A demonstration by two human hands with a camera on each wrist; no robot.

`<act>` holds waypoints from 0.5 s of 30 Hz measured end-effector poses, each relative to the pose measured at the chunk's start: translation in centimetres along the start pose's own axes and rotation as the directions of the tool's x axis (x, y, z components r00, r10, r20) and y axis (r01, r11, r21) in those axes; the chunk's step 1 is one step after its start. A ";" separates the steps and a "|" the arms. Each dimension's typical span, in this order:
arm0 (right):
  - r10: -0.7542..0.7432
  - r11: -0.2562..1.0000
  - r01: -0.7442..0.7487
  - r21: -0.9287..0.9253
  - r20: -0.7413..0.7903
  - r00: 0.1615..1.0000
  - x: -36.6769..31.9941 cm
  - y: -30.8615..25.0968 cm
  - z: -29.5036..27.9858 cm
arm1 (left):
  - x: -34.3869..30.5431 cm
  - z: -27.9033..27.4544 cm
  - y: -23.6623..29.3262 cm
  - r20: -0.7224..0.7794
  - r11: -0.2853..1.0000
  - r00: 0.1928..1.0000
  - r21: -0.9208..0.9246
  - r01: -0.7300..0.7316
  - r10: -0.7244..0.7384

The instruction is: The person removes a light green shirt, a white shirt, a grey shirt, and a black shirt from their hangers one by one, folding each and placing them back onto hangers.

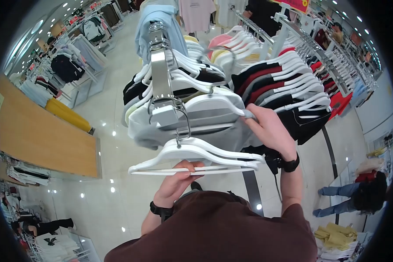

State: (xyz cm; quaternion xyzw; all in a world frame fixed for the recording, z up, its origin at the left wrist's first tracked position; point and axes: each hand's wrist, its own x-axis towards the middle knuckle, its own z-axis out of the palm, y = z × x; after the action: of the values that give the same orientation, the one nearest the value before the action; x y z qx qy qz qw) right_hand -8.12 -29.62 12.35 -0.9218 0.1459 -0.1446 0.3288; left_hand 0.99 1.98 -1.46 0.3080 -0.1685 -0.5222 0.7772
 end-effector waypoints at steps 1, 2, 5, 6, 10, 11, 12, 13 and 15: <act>-0.066 0.997 0.068 -0.028 0.073 0.995 0.9 -1.3 -0.4 | 0.2 0.2 0.2 -0.025 1.000 1.000 0.001 0.004 -0.004; -0.128 0.989 0.137 -0.051 0.148 0.981 1.7 -2.4 -0.6 | 0.4 0.3 0.5 -0.017 1.000 1.000 0.001 0.001 -0.001; -0.121 0.989 0.135 -0.059 0.202 0.972 3.2 -3.4 0.3 | 0.8 0.1 1.2 -0.029 1.000 1.000 0.001 0.008 -0.008; -0.139 0.986 0.155 -0.057 0.218 0.966 3.9 -3.1 1.0 | 1.0 -0.1 1.3 -0.019 1.000 1.000 0.004 0.008 -0.008; -0.144 0.988 0.154 -0.018 0.272 0.952 4.7 -1.6 3.5 | 1.5 -1.2 1.3 0.002 0.999 1.000 0.028 0.014 -0.014; -0.179 0.977 0.205 -0.066 0.280 0.943 4.8 -1.3 4.0 | 1.6 -1.4 1.4 0.009 1.000 1.000 0.015 0.027 -0.028; -0.151 0.980 0.182 -0.076 0.301 0.941 5.0 -1.1 4.4 | 1.8 -1.7 1.4 0.011 1.000 1.000 0.011 0.020 -0.020; -0.175 0.977 0.202 -0.063 0.297 0.939 5.2 -1.0 4.5 | 2.0 -1.9 1.4 0.019 0.999 0.999 0.019 0.039 -0.039; -0.199 0.972 0.229 -0.061 0.317 0.927 5.6 -1.1 4.1 | 2.3 -2.8 0.9 0.036 0.998 0.997 0.011 0.064 -0.064</act>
State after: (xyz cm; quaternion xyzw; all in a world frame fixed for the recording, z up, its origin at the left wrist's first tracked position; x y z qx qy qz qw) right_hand -1.31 -28.53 10.99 -0.9582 -0.0020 -0.0263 0.2848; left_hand 4.24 0.99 -3.12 0.3073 -0.1752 -0.5515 0.7555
